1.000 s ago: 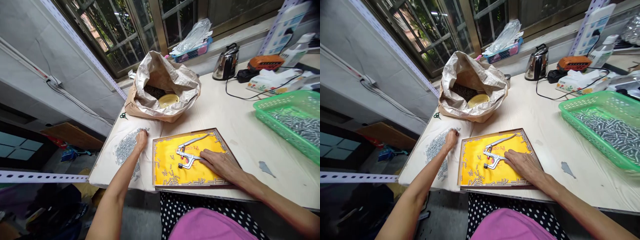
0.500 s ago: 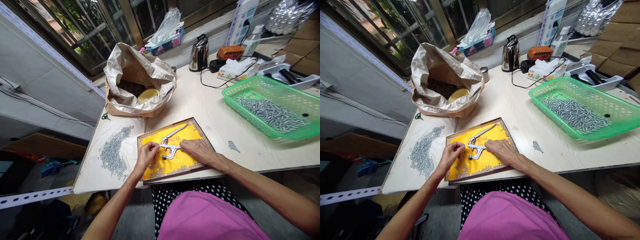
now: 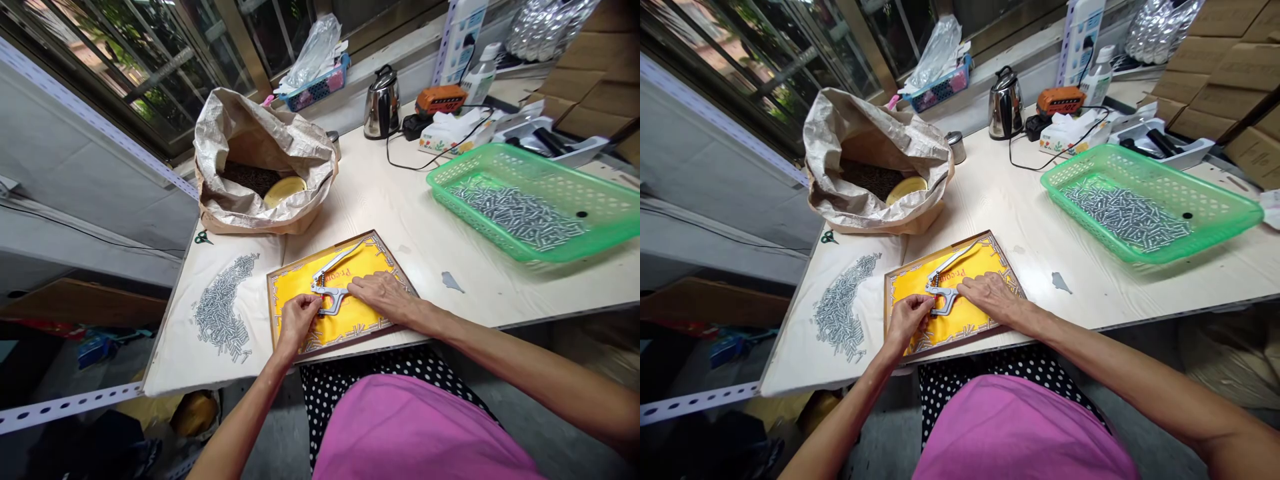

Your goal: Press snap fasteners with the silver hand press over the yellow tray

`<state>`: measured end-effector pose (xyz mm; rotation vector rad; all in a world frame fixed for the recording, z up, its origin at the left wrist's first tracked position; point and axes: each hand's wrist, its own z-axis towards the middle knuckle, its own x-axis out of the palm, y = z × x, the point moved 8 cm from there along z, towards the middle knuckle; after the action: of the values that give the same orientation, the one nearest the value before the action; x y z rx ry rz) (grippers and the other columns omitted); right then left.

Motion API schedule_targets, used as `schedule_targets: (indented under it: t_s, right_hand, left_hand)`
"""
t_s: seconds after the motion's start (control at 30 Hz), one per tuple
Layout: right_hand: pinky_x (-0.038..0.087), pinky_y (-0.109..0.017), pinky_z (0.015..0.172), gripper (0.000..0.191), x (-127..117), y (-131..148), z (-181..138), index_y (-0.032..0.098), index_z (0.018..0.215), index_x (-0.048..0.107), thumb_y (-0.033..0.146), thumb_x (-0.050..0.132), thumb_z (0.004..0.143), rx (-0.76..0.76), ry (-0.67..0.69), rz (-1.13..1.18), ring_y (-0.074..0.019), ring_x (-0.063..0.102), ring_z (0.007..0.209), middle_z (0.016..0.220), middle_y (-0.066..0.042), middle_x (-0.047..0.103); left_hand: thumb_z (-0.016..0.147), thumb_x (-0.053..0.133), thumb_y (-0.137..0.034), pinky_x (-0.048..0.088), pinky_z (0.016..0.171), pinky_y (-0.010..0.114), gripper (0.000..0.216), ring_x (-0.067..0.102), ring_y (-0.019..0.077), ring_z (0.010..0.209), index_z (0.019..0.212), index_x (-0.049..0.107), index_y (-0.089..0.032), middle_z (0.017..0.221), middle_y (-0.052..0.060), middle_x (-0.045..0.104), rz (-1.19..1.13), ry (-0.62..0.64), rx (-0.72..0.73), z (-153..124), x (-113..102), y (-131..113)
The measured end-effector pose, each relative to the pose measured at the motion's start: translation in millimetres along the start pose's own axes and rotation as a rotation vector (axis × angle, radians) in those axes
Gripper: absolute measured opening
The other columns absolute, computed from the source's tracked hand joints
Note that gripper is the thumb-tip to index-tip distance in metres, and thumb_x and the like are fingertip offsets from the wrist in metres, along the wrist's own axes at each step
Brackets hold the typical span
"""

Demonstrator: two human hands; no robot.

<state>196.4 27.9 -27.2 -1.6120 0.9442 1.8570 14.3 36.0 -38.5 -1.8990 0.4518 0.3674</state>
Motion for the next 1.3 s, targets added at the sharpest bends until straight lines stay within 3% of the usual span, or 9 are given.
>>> schedule_targets:
  t_s: [0.23, 0.47, 0.57, 0.7, 0.8, 0.97, 1.3]
  right_hand:
    - [0.025, -0.032, 0.060, 0.018, 4.4, -2.5, 0.3, 0.019, 0.100, 0.055, 0.015, 0.038, 0.100, 0.014, 0.009, 0.045, -0.0178, 0.058, 0.078, 0.093, -0.005, 0.064]
    - [0.028, -0.032, 0.063, 0.020, 6.1, -1.7, 0.8, 0.020, 0.103, 0.057, 0.015, 0.037, 0.100, 0.030, 0.043, 0.030, -0.0181, 0.056, 0.079, 0.095, -0.006, 0.064]
    - [0.035, -0.034, 0.074, 0.018, -0.2, -9.6, 1.4, 0.020, 0.106, 0.058, 0.032, 0.048, 0.098, 0.042, 0.025, 0.047, -0.0222, 0.057, 0.090, 0.105, -0.008, 0.064]
    - [0.036, -0.049, 0.095, 0.072, -17.8, -31.3, 11.6, 0.018, 0.129, 0.053, 0.068, 0.064, 0.078, 0.043, -0.061, 0.014, -0.0373, 0.046, 0.120, 0.141, -0.019, 0.048]
    - [0.030, -0.056, 0.102, 0.093, -21.0, -44.4, 24.8, 0.014, 0.140, 0.046, 0.072, 0.067, 0.070, 0.042, -0.017, -0.032, -0.0431, 0.035, 0.131, 0.145, -0.022, 0.044]
    - [0.033, -0.055, 0.098, 0.083, -19.1, -44.6, 34.4, 0.012, 0.134, 0.051, 0.068, 0.062, 0.074, 0.023, 0.075, -0.065, -0.0377, 0.048, 0.115, 0.125, -0.019, 0.059]
    - [0.032, -0.049, 0.091, 0.077, -24.7, -41.7, 29.7, 0.014, 0.133, 0.053, 0.065, 0.062, 0.076, 0.039, 0.102, -0.076, -0.0357, 0.049, 0.110, 0.120, -0.017, 0.060]
  left_hand:
    - [0.078, 0.070, -0.029, 0.051, 0.046, 0.020, 0.018, 0.057, 0.0103, 0.042, 0.070, 0.064, -0.013, 0.050, -0.002, 0.061, 0.013, 0.016, -0.132, -1.6, 0.9, 3.4]
    - [0.082, 0.067, -0.019, 0.051, 0.044, 0.020, 0.016, 0.058, 0.0108, 0.038, 0.069, 0.061, -0.013, 0.047, -0.001, 0.061, 0.036, 0.126, -0.239, 2.9, 5.9, 12.2]
    - [0.082, 0.068, -0.019, 0.051, 0.044, 0.019, 0.017, 0.058, 0.0107, 0.038, 0.069, 0.060, -0.013, 0.046, -0.001, 0.061, 0.027, 0.132, -0.247, 2.9, 5.4, 15.0]
    - [0.083, 0.067, -0.020, 0.053, 0.046, 0.020, 0.016, 0.059, 0.0105, 0.039, 0.070, 0.061, -0.013, 0.047, -0.002, 0.060, 0.030, 0.108, -0.236, 2.8, 4.2, 17.0]
    - [0.083, 0.067, -0.019, 0.053, 0.046, 0.021, 0.015, 0.059, 0.0108, 0.039, 0.070, 0.062, -0.012, 0.047, -0.002, 0.060, 0.034, 0.102, -0.243, 2.8, 4.8, 18.2]
    - [0.083, 0.065, -0.018, 0.053, 0.047, 0.021, 0.015, 0.060, 0.0110, 0.039, 0.069, 0.061, -0.012, 0.047, -0.002, 0.060, 0.037, 0.099, -0.246, 1.5, 5.3, 17.7]
    - [0.088, 0.056, -0.020, 0.055, 0.054, 0.026, 0.022, 0.061, 0.0130, 0.045, 0.067, 0.059, -0.015, 0.050, -0.001, 0.059, 0.125, 0.097, -0.243, -3.2, 4.8, 12.8]
